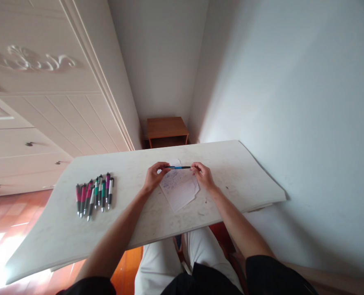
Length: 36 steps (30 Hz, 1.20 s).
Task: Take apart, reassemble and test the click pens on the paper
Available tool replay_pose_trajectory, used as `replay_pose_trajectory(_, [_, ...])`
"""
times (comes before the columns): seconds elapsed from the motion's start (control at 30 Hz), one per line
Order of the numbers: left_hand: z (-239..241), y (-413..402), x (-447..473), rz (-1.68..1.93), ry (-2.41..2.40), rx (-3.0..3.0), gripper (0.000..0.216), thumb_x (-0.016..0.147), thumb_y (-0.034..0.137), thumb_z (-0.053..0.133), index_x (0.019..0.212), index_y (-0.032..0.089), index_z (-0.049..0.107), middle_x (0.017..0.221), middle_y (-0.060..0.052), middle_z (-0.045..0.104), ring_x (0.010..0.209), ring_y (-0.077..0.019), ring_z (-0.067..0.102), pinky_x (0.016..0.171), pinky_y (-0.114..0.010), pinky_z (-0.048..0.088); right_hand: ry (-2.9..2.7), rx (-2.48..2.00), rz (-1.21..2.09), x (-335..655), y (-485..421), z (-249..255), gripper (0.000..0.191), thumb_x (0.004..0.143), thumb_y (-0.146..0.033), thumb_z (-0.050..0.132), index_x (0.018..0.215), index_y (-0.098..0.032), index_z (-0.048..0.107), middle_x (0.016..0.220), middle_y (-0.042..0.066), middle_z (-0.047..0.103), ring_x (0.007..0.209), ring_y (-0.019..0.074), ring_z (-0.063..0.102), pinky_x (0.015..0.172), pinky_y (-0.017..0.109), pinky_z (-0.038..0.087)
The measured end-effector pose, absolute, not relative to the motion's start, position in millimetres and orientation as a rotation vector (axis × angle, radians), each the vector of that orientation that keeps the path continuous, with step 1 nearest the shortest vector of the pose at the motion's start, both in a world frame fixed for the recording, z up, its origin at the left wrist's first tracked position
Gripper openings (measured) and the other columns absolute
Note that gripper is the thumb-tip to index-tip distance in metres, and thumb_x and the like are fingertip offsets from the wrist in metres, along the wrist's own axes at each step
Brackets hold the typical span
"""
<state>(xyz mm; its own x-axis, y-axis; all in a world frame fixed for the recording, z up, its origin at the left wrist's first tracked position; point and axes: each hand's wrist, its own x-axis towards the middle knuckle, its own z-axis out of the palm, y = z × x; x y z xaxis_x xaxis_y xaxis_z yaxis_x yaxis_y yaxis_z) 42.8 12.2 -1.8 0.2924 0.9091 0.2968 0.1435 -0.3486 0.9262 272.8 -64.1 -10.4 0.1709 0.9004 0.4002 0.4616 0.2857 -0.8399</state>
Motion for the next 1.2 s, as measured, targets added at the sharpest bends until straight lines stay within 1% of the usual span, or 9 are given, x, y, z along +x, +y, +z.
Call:
replay_pose_trajectory(0.2, [-2.3,3.6,51.4,1.201,0.868,1.342,0.044,0.067,0.046,0.079,0.095,0.014,0.066,0.091,-0.010,0.074,0.083,-0.0219,0.070,0.078,-0.038,0.057,-1.553,-1.411,0.441,272.0,-66.1,-13.5,0.022,0.095,-0.039,0.044,0.094,-0.021,0.056,0.085,0.005,0.069,0.074,0.0185,0.066,0.074,0.030,0.051])
replay_pose_trajectory(0.37, [-4.3,3.1,53.6,1.188,0.860,1.291,0.046,0.064,0.044,0.082,0.095,0.014,0.066,0.093,-0.011,0.074,0.087,-0.0231,0.070,0.083,-0.041,0.056,-1.595,-1.474,0.266,271.5,-66.5,-15.8,0.019,0.095,-0.033,0.043,0.092,-0.022,0.059,0.086,0.008,0.069,0.082,0.0226,0.064,0.080,0.035,0.049])
replay_pose_trajectory(0.53, [-2.9,2.5,52.9,1.197,0.873,1.352,0.043,0.065,0.043,0.080,0.094,0.015,0.067,0.093,-0.010,0.074,0.086,-0.0224,0.070,0.084,-0.040,0.056,-1.605,-1.506,0.214,268.8,-64.8,-17.7,0.021,0.096,-0.033,0.042,0.090,-0.023,0.060,0.082,0.007,0.069,0.082,0.0225,0.063,0.080,0.034,0.048])
replay_pose_trajectory(0.67, [-1.5,3.8,52.2,1.267,0.859,1.413,0.039,0.069,0.040,0.078,0.097,0.015,0.067,0.093,-0.009,0.073,0.088,-0.0209,0.069,0.088,-0.040,0.054,-1.620,-1.474,0.293,266.1,-64.8,-18.2,0.029,0.098,-0.037,0.039,0.084,-0.023,0.060,0.079,0.006,0.068,0.079,0.0210,0.064,0.078,0.032,0.049])
replay_pose_trajectory(0.73, [-1.8,6.4,51.0,1.302,0.850,1.412,0.040,0.070,0.040,0.077,0.099,0.015,0.066,0.094,-0.009,0.073,0.088,-0.0203,0.069,0.089,-0.040,0.054,-1.649,-1.421,0.373,264.0,-66.0,-16.6,0.032,0.098,-0.040,0.039,0.083,-0.023,0.060,0.081,0.006,0.069,0.080,0.0205,0.065,0.077,0.031,0.049])
replay_pose_trajectory(0.83, [-1.9,9.5,49.0,1.310,0.824,1.402,0.043,0.069,0.041,0.078,0.101,0.015,0.065,0.095,-0.010,0.072,0.088,-0.0205,0.069,0.088,-0.040,0.054,-1.660,-1.355,0.491,261.5,-68.4,-12.0,0.034,0.097,-0.044,0.040,0.085,-0.022,0.061,0.083,0.006,0.069,0.080,0.0196,0.066,0.075,0.030,0.049])
replay_pose_trajectory(0.93, [0.8,8.3,48.0,1.300,0.785,1.401,0.042,0.069,0.041,0.079,0.100,0.016,0.065,0.093,-0.010,0.073,0.088,-0.0209,0.069,0.086,-0.040,0.055,-1.613,-1.348,0.547,261.6,-70.5,-7.3,0.037,0.096,-0.048,0.042,0.082,-0.021,0.062,0.077,0.005,0.068,0.074,0.0184,0.064,0.073,0.029,0.049])
replay_pose_trajectory(1.07, [8.4,2.5,46.8,1.292,0.753,1.411,0.039,0.069,0.038,0.079,0.098,0.016,0.066,0.091,-0.009,0.073,0.088,-0.0212,0.069,0.087,-0.041,0.055,-1.517,-1.314,0.674,262.8,-72.5,-4.2,0.038,0.093,-0.052,0.045,0.078,-0.020,0.061,0.071,0.003,0.064,0.070,0.0172,0.061,0.070,0.028,0.049])
replay_pose_trajectory(1.2, [14.3,-0.6,44.8,1.301,0.730,1.393,0.039,0.069,0.036,0.080,0.099,0.016,0.066,0.091,-0.009,0.073,0.087,-0.0213,0.070,0.087,-0.041,0.056,-1.449,-1.271,0.816,261.8,-74.4,-3.5,0.035,0.091,-0.049,0.049,0.076,-0.020,0.061,0.071,0.003,0.065,0.070,0.0174,0.062,0.070,0.028,0.050])
